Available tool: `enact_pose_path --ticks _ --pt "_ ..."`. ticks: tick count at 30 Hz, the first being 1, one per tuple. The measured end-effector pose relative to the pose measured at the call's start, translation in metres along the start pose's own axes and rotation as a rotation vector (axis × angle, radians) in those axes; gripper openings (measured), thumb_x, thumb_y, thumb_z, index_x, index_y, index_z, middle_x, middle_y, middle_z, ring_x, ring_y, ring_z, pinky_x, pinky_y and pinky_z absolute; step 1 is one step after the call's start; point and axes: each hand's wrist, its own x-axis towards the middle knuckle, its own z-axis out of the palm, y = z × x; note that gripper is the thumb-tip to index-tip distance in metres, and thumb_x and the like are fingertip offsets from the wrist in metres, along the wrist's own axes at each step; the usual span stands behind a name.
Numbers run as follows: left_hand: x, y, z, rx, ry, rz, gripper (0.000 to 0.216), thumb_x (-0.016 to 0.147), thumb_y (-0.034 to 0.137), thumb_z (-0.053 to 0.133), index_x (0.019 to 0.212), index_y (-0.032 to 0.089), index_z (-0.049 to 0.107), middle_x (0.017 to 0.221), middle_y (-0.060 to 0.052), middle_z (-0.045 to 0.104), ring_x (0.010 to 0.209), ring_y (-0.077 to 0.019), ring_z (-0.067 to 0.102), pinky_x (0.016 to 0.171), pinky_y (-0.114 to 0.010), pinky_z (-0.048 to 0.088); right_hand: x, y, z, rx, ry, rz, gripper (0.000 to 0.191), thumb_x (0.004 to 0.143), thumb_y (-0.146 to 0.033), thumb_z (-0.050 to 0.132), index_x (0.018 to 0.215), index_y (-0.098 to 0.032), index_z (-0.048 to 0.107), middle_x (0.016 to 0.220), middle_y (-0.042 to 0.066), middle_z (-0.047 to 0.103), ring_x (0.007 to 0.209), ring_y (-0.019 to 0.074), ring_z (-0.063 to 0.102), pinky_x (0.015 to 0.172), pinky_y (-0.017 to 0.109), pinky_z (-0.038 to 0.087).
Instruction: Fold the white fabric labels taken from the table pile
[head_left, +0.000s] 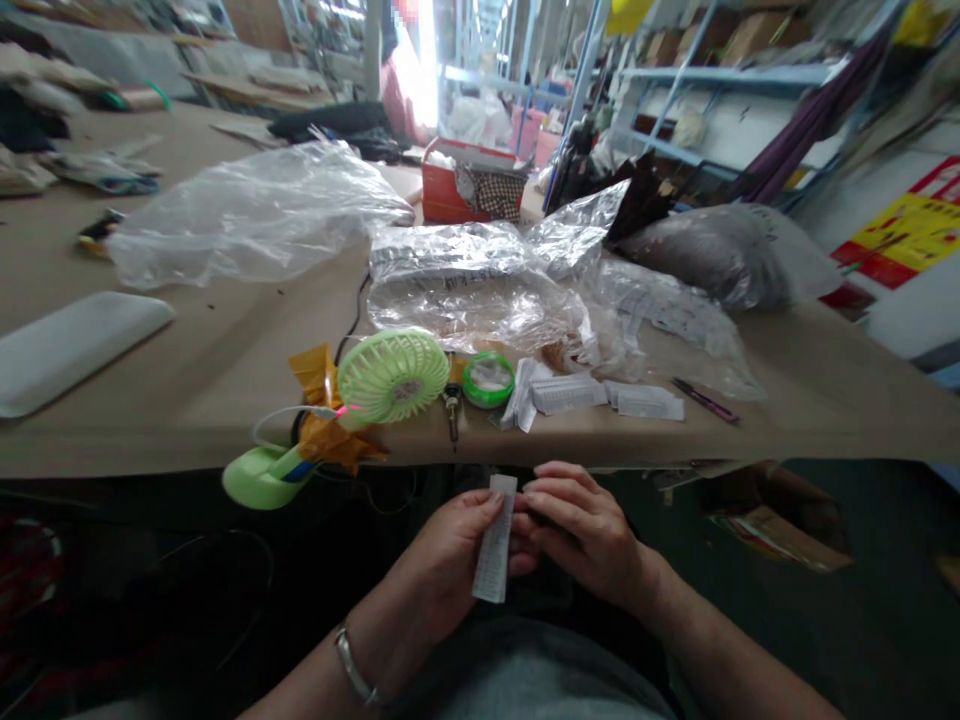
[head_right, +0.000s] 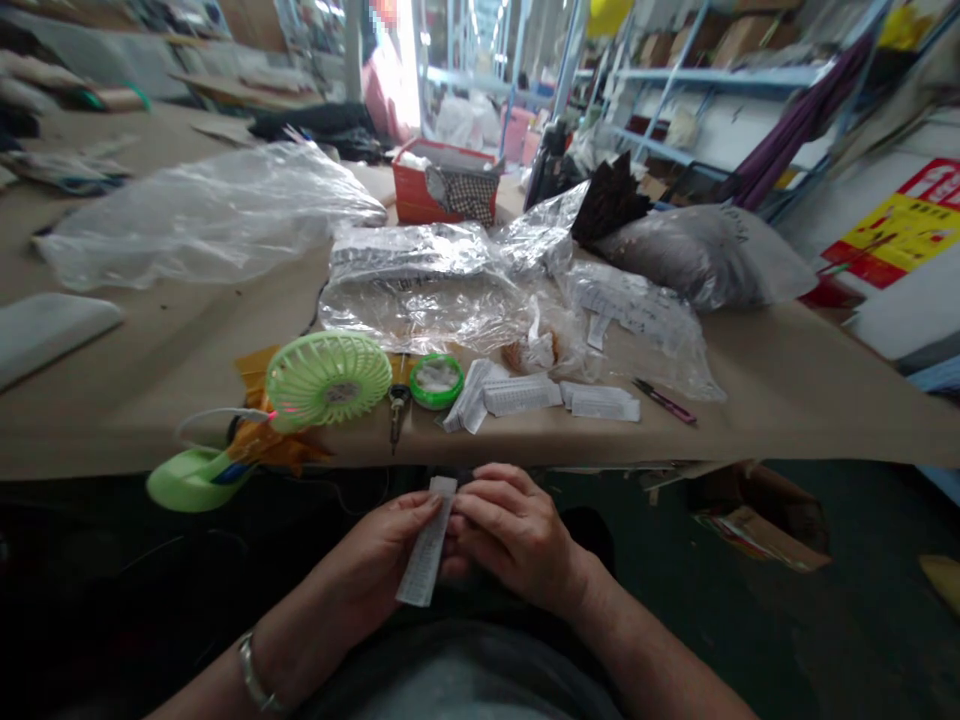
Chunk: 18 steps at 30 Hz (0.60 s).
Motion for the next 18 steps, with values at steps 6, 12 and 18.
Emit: enact_pose_path --ticks 6,12,18 --pt "-0.002 0.000 0.001 0.056 0.104 -0.040 0.010 0.084 0.017 0.057 0.088 0.009 0.061 0.068 -0.008 0.068 0.061 -0.0188 0.067 0.060 -0.031 0.054 -0.027 0.066 -0.045 -0.699 0.165 0.372 0.054 0.087 -0.038 0.056 0.131 -0.009 0.046 0.124 0.020 0.053 0.121 0.0349 0.043 0.099 0.056 0.038" --pt "-0.002 0.000 0.003 0.073 0.115 -0.041 0.012 0.085 0.018 0.056 0.091 0.009 0.060 0.070 -0.008 0.069 0.061 -0.0179 0.067 0.060 -0.030 0.055 -0.055 0.087 -0.051 -0.852 0.041 0.387 0.038 0.090 -0.031 0.050 0.124 -0.014 0.055 0.122 0.014 0.057 0.120 0.0332 0.042 0.098 0.053 0.036" --pt "-0.002 0.001 0.003 0.071 0.127 -0.047 0.011 0.084 0.018 0.057 0.090 0.009 0.060 0.069 -0.007 0.068 0.060 -0.0177 0.067 0.058 -0.030 0.054 -0.056 0.088 -0.066 -0.692 0.153 0.318 0.023 0.091 -0.023 0.048 0.102 -0.018 0.067 0.095 0.009 0.066 0.093 0.0238 0.058 0.085 0.041 0.046"
